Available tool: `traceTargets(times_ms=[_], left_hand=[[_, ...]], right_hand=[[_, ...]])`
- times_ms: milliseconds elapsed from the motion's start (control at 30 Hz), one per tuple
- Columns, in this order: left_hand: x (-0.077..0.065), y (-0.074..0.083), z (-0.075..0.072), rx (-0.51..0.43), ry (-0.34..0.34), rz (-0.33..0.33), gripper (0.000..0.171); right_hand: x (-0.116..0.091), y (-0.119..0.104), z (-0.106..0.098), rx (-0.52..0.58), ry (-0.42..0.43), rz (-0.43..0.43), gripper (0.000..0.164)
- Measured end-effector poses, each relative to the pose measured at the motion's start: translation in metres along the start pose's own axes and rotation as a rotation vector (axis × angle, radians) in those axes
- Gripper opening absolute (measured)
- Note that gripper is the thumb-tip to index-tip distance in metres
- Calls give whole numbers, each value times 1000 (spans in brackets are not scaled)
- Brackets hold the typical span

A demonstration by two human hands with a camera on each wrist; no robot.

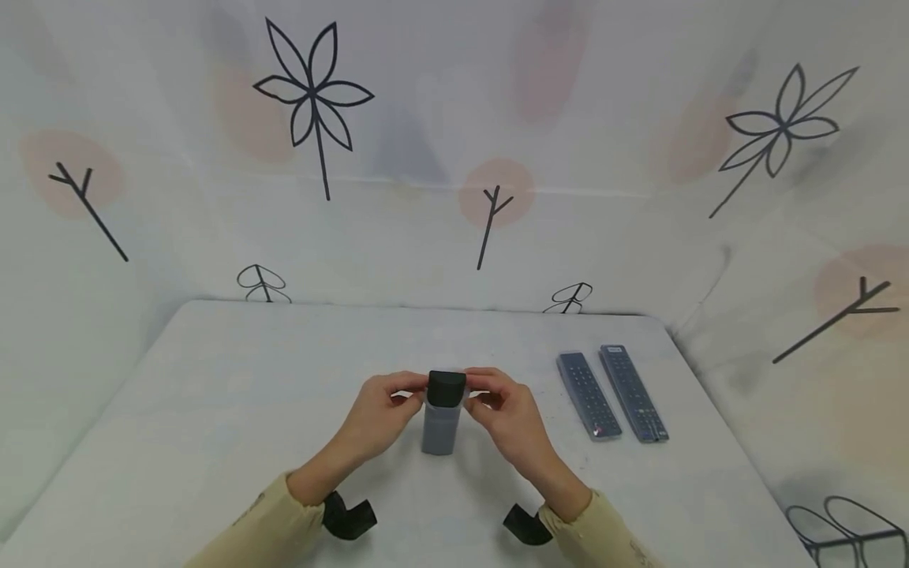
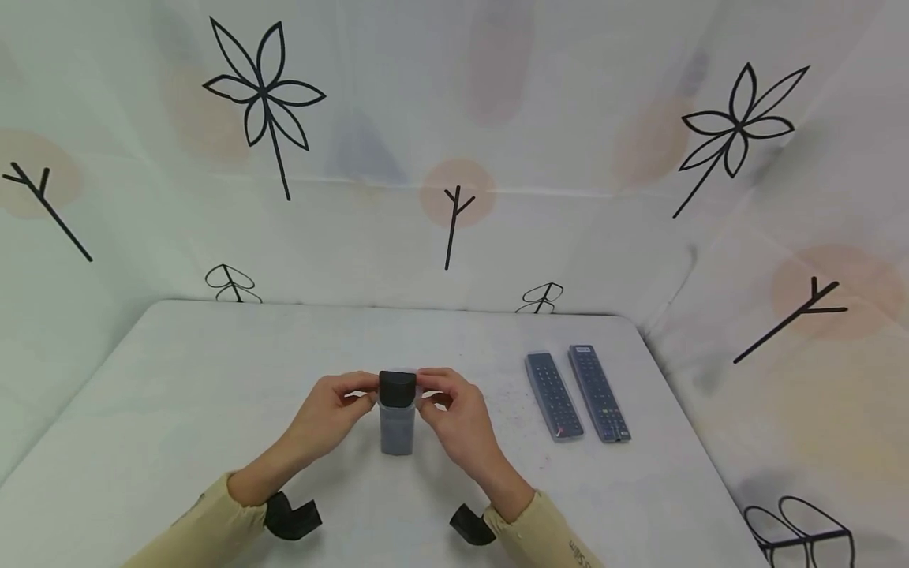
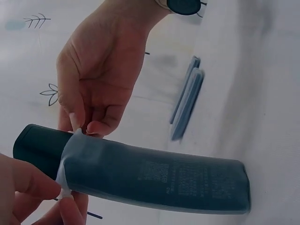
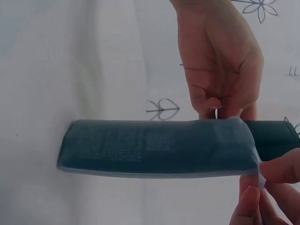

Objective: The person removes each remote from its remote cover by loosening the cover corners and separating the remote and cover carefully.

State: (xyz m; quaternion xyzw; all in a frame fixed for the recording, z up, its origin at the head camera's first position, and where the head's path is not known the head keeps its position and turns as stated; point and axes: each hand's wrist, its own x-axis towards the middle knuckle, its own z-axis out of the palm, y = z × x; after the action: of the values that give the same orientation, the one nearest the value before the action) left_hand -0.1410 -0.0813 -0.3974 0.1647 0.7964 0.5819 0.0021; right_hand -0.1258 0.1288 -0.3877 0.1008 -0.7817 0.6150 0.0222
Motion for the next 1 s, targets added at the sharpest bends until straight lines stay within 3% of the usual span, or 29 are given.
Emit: traceTargets(times_ms=[200, 433, 667, 1000], left_hand=[[-2, 3, -1, -8, 6, -33, 27], [1, 5, -4, -62, 23, -92, 26], [4, 3, -6, -9, 52, -31, 26], [0, 0, -6, 64, 49, 38, 27]], right_hand=[[0, 0, -1, 36, -1, 29, 28], [4, 1, 1, -5, 16, 3, 28], [4, 3, 0, -64, 15, -51, 30], [3, 5, -5, -36, -76, 16, 29]])
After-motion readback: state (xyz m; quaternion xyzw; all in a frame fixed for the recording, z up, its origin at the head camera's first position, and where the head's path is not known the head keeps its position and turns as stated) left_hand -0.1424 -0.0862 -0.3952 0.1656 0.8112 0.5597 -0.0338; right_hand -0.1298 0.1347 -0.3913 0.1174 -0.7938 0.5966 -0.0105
